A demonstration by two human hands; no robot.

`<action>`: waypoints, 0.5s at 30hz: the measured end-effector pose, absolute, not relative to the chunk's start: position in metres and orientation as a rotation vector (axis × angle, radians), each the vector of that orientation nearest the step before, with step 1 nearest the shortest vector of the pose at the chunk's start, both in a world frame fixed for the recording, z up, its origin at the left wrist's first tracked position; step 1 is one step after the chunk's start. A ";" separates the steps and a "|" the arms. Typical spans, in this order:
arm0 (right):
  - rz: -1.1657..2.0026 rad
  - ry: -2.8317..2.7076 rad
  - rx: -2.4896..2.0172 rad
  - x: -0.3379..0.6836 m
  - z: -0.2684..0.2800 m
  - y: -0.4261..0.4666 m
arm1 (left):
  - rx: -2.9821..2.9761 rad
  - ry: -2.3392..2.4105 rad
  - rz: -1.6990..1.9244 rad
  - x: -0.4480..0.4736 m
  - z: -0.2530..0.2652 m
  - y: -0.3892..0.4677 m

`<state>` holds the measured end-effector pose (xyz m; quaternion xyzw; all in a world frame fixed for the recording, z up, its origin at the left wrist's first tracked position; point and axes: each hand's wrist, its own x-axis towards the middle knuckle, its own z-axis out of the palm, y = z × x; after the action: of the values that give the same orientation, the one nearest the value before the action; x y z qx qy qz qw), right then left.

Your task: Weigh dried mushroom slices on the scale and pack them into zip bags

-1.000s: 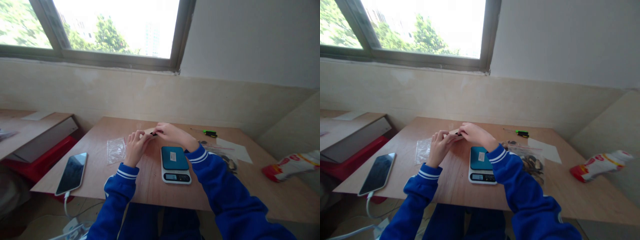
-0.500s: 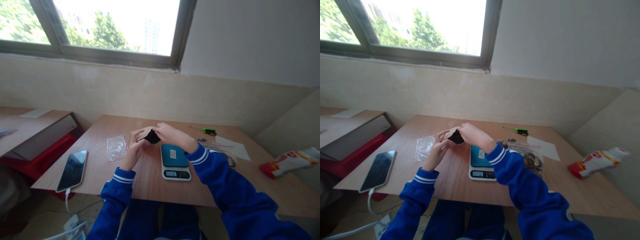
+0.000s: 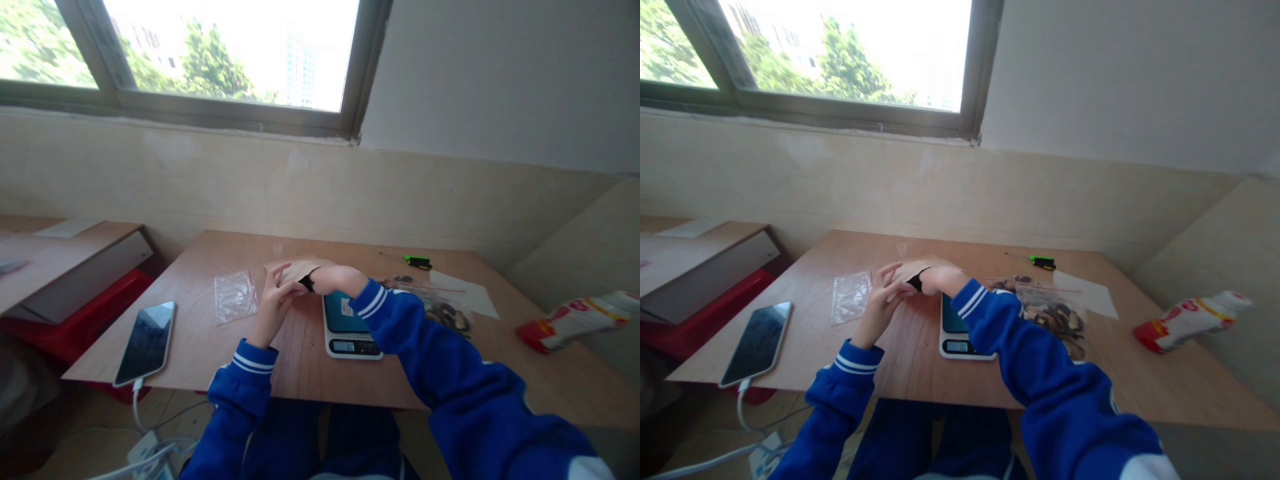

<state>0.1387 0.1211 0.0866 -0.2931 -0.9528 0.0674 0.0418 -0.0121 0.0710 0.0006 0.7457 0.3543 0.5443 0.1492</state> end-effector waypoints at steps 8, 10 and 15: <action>-0.457 -2.452 -1.560 0.089 0.019 0.058 | 2.177 0.990 1.520 0.004 -0.015 0.048; -0.556 -2.177 -1.769 0.081 0.002 0.038 | 2.201 0.981 1.488 0.006 -0.018 0.041; -0.375 -2.154 -1.760 0.084 -0.005 0.029 | 2.192 1.007 1.476 0.008 -0.021 0.035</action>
<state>0.0842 0.0292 -0.0052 -0.6182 -0.7567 -0.1318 0.1667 0.0080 0.0349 -0.0207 0.7656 0.3518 0.5156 0.1559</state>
